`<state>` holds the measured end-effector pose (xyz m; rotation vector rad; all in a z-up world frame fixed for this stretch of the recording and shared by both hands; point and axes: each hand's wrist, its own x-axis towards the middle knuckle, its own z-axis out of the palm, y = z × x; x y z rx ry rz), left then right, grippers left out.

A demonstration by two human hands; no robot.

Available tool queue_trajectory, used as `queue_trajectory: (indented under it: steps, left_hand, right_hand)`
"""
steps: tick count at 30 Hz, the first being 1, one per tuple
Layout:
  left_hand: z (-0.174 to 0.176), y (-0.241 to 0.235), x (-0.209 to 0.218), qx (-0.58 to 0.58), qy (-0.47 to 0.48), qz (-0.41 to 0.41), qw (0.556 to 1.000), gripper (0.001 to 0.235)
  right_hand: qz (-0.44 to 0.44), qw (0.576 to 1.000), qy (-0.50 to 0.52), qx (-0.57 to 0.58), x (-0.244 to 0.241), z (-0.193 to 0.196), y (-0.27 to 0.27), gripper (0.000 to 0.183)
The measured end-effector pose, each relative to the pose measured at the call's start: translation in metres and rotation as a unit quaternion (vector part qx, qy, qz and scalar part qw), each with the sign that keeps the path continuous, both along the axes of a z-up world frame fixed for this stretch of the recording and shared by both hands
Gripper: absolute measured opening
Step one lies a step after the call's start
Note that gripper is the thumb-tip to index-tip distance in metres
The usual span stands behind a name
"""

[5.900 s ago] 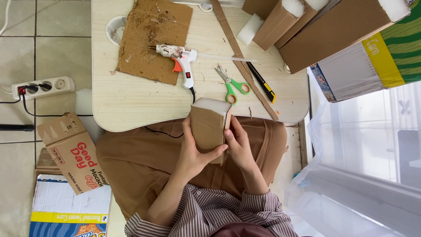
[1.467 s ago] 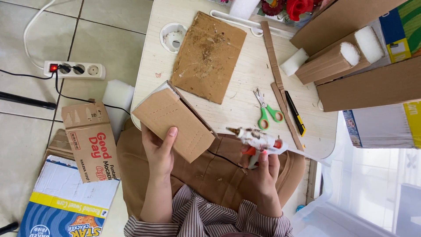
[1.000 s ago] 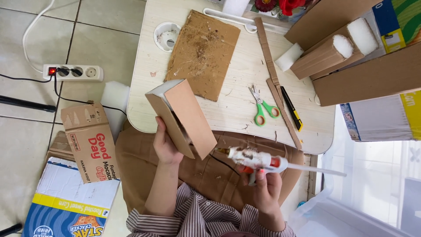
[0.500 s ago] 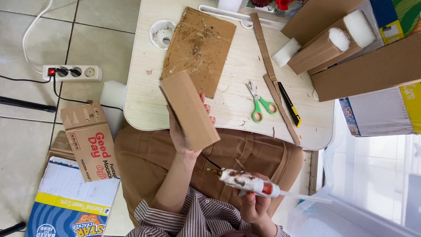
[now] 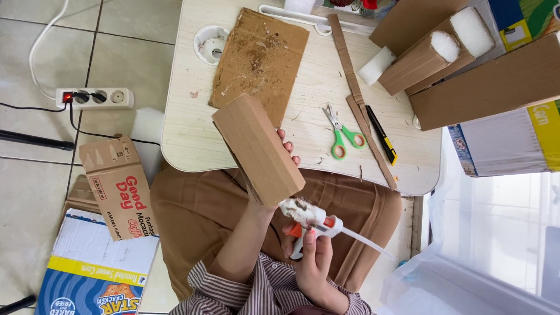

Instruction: Assembling a cardboard box with foam inserts using a hot glue gun and scissors.

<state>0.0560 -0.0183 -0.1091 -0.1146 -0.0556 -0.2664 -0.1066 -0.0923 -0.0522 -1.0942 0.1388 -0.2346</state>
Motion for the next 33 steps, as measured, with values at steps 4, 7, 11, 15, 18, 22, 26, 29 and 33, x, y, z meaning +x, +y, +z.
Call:
queue_trajectory:
  steps: [4, 7, 11, 15, 18, 22, 26, 29, 33]
  left_hand:
    - [-0.002, -0.003, -0.004, -0.015, 0.017, -0.019, 1.0, 0.07]
    - [0.002, -0.005, -0.008, 0.01, 0.023, -0.031, 0.999, 0.065]
    - [0.007, -0.005, -0.01, 0.022, 0.015, -0.034, 0.999, 0.063]
    - [0.011, -0.005, -0.007, 0.06, 0.043, -0.044, 0.996, 0.067]
    - [0.011, -0.005, -0.006, 0.059, 0.041, -0.045, 0.996, 0.068]
    - [0.012, -0.005, -0.006, 0.059, 0.036, -0.047, 0.997, 0.068]
    - [0.012, -0.005, -0.007, 0.059, 0.03, -0.051, 0.997, 0.069]
    - [0.009, -0.004, -0.008, 0.05, 0.017, -0.055, 0.997, 0.071]
    - [0.003, -0.004, -0.008, 0.042, -0.008, -0.064, 0.997, 0.078]
  right_hand:
    - [0.014, 0.999, -0.001, 0.048, 0.012, 0.012, 0.006, 0.03]
    - [0.018, 0.996, 0.024, 0.08, 0.016, 0.016, 0.01, 0.031]
    - [0.02, 0.994, 0.027, 0.104, 0.019, 0.021, 0.012, 0.028]
    - [0.028, 0.989, 0.03, 0.144, 0.017, 0.016, 0.009, 0.028]
    - [0.028, 0.991, 0.04, 0.127, 0.017, 0.018, 0.008, 0.028]
    - [0.028, 0.99, 0.045, 0.134, 0.015, 0.017, 0.005, 0.029]
    - [0.037, 0.992, 0.029, 0.119, 0.014, 0.018, 0.003, 0.028]
    - [0.038, 0.992, 0.029, 0.116, 0.015, 0.021, 0.003, 0.028]
    - [0.042, 0.991, 0.031, 0.121, 0.013, 0.02, 0.001, 0.029]
